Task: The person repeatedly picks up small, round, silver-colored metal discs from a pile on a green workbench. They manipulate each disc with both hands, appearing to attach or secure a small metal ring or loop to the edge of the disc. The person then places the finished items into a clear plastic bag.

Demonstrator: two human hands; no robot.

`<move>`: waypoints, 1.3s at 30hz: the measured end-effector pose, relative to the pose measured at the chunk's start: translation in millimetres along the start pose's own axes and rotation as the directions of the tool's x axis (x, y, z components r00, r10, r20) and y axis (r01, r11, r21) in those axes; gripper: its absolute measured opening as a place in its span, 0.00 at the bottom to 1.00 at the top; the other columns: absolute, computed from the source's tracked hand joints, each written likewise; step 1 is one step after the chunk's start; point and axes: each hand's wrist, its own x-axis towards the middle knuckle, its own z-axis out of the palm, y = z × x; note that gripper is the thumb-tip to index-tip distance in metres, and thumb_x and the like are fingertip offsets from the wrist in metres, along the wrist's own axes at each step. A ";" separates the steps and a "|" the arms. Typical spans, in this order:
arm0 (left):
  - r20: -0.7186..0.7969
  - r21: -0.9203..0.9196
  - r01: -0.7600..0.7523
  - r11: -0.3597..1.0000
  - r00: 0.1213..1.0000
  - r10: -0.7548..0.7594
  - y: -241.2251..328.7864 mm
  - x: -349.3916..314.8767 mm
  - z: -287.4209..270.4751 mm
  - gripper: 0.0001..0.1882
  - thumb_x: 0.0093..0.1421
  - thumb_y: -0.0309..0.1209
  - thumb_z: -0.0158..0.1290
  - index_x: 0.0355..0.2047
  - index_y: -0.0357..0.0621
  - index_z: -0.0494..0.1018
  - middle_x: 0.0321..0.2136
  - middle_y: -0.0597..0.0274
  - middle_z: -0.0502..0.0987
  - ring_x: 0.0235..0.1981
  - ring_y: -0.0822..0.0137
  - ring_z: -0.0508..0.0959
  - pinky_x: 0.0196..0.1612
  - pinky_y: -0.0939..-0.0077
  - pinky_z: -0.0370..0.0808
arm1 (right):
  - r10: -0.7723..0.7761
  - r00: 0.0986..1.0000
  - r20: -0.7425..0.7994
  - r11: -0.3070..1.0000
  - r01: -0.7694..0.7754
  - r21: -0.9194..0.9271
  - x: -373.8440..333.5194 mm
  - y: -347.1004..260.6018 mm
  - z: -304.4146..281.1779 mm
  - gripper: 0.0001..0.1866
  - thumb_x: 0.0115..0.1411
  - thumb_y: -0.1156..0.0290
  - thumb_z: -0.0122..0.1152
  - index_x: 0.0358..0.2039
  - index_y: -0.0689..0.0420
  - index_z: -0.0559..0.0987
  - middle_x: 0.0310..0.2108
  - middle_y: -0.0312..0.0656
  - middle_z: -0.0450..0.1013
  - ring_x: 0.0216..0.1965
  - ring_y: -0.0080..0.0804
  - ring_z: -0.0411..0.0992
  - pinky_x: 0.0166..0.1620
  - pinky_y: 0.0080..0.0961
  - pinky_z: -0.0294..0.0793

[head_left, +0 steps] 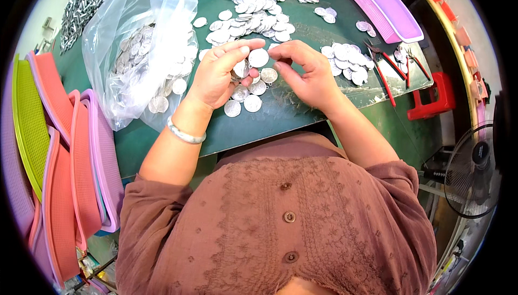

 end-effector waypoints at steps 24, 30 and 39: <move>-0.049 0.360 -0.067 0.931 0.995 0.091 -9.8 0.7 8.9 0.21 0.52 0.20 0.46 0.49 0.38 0.63 0.28 0.65 0.72 0.24 0.81 0.68 0.23 0.90 0.65 | 0.303 0.937 0.175 0.914 -0.338 0.225 -5.5 11.4 -2.0 0.07 0.50 0.75 0.57 0.31 0.62 0.74 0.25 0.35 0.69 0.25 0.18 0.65 0.27 0.15 0.65; -0.002 0.481 -0.192 0.855 0.975 0.221 -13.6 -2.7 15.9 0.22 0.51 0.19 0.48 0.48 0.36 0.64 0.28 0.67 0.72 0.24 0.84 0.66 0.25 0.91 0.63 | 0.375 0.906 0.197 0.836 -0.422 0.351 -5.6 11.0 -3.2 0.05 0.50 0.76 0.57 0.29 0.62 0.74 0.23 0.32 0.69 0.25 0.14 0.64 0.28 0.13 0.65; -0.037 0.435 -0.182 0.882 0.975 0.219 -9.8 -3.1 17.3 0.23 0.49 0.20 0.48 0.48 0.35 0.63 0.30 0.67 0.70 0.25 0.83 0.66 0.27 0.90 0.63 | 0.495 0.823 0.279 0.704 -0.568 0.426 -6.9 13.1 -5.7 0.04 0.50 0.76 0.56 0.28 0.62 0.74 0.23 0.28 0.68 0.26 0.12 0.63 0.29 0.10 0.62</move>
